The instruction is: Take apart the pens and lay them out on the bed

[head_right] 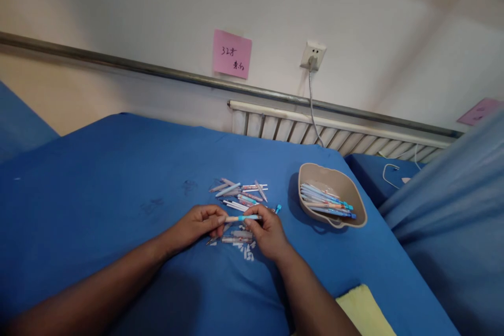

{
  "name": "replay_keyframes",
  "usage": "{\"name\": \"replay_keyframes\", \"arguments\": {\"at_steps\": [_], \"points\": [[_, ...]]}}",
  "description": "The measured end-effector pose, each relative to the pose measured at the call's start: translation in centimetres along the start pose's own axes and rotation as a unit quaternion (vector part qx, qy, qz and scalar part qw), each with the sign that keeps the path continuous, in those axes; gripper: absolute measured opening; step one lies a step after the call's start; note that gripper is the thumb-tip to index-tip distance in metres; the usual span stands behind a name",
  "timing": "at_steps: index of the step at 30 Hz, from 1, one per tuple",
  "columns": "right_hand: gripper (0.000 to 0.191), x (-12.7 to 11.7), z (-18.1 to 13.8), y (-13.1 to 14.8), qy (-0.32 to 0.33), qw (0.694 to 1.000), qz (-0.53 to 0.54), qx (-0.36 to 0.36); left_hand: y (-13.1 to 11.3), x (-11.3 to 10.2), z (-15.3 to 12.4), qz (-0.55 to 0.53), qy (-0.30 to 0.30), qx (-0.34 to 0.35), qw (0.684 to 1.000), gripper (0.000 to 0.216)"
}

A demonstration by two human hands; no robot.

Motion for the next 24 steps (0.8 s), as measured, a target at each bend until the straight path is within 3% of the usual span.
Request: {"name": "replay_keyframes", "arguments": {"at_steps": [8,24], "points": [[0.015,0.0,0.1,0.1,0.001,1.000,-0.010,-0.001,-0.1,-0.1,0.1,0.010,-0.013,-0.005,1.000,0.031],[0.022,-2.5,0.0,1.3,-0.076,0.997,-0.005,-0.009,-0.1,-0.5,0.3,0.000,-0.026,-0.017,1.000,0.031]]}}
Point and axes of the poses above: each hand's wrist, its own z-axis towards the middle knuckle, its own x-axis out of the palm, y = z × x, the point moved 6 cm from there along z, towards the middle knuckle, and after that the axes turned 7 degrees about y, right-handed, at the moved point
